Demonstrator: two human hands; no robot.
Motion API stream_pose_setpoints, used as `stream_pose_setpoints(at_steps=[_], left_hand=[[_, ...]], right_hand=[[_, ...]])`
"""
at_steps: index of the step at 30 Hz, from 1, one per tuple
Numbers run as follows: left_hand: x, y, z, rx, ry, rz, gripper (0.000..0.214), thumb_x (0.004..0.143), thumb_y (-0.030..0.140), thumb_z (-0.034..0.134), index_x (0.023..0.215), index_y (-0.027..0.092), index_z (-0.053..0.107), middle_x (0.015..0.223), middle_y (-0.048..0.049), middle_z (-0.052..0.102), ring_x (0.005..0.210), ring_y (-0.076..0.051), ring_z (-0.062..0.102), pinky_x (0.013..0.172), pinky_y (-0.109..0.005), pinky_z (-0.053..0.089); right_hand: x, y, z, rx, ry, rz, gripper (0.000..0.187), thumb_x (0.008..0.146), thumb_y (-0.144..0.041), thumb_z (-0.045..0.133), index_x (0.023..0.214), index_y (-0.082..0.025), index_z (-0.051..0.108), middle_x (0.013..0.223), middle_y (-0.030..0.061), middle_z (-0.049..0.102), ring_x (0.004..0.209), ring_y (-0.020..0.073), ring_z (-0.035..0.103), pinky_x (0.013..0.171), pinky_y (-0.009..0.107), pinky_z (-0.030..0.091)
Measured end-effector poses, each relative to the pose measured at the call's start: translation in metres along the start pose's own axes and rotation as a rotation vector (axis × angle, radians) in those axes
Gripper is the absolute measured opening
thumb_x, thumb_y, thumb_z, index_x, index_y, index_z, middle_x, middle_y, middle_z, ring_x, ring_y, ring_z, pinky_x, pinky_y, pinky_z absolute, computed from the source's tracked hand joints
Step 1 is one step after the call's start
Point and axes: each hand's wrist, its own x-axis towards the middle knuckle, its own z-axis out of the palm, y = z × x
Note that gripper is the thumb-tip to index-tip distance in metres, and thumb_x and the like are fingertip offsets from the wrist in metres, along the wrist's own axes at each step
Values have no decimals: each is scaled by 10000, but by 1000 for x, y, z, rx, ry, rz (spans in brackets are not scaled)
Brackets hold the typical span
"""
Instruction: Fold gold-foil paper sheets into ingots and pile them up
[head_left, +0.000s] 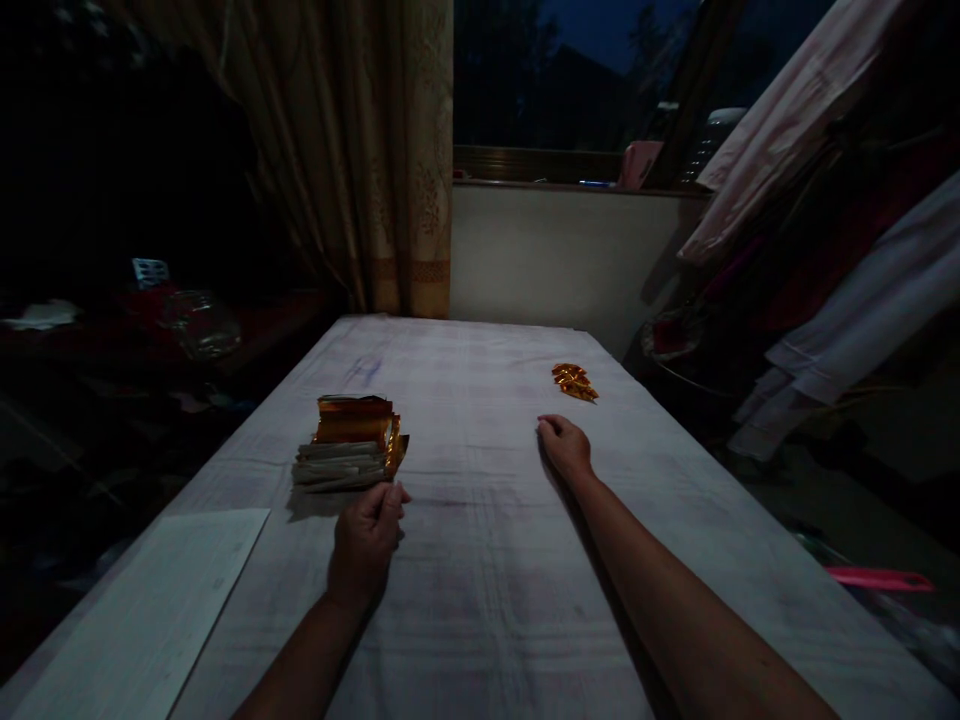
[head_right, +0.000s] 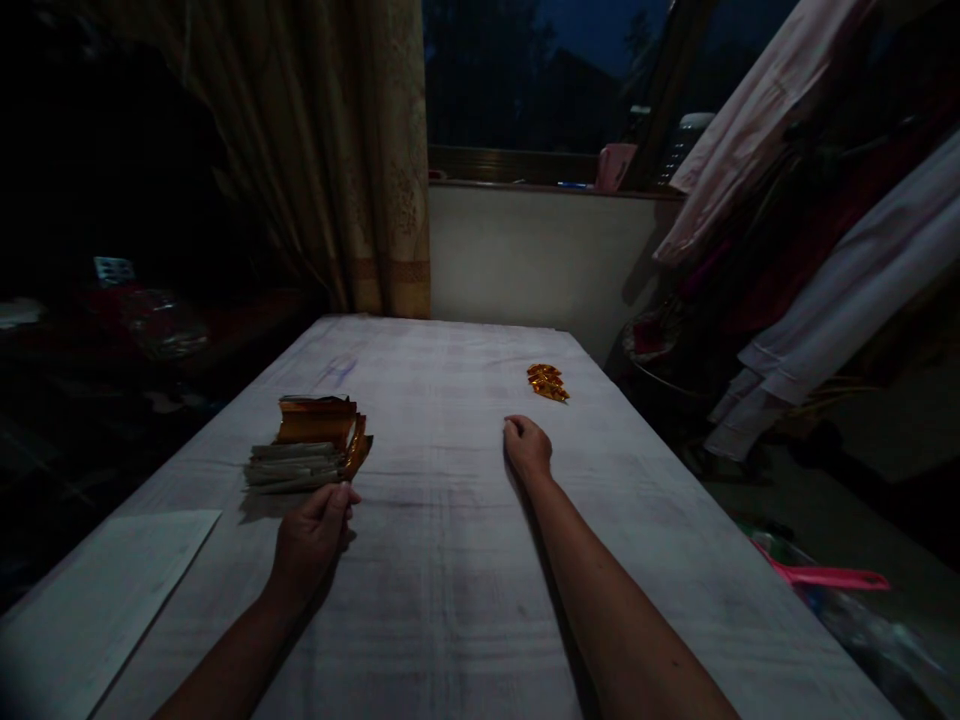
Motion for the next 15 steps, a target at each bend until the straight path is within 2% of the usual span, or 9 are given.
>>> stream_pose_setpoints(at_steps=[4, 7, 11, 15], left_hand=[[7, 1, -20, 127, 199, 178, 424, 893, 507, 497, 615, 216, 629, 502, 28, 531, 477, -136, 548, 510, -226, 469], [16, -5, -37, 152, 319, 190, 385, 892, 472, 496, 642, 217, 639, 528, 18, 556, 540, -151, 577, 575, -240, 479], [26, -13, -55, 203, 491, 188, 350, 913, 431, 483, 692, 212, 644, 553, 19, 579, 530, -147, 560, 561, -240, 457], [33, -17, -65, 211, 564, 167, 368, 957, 430, 437, 741, 206, 633, 637, 2, 631, 603, -155, 605, 607, -248, 481]], right_hand=[[-23, -39, 34, 101, -122, -94, 209, 856, -277, 563, 851, -223, 765, 902, 50, 786, 873, 222, 726, 809, 312, 549], [-39, -72, 62, 163, -215, -152, 184, 873, -279, 585, 853, -231, 762, 872, 31, 779, 844, 197, 727, 792, 294, 553], [-56, -118, 92, 188, -327, -216, 126, 874, -313, 663, 919, -247, 760, 899, 5, 770, 830, 172, 711, 788, 284, 547], [-63, -154, 111, 162, -386, -249, 258, 852, -363, 734, 1088, -262, 729, 1039, 2, 758, 890, 159, 694, 828, 276, 526]])
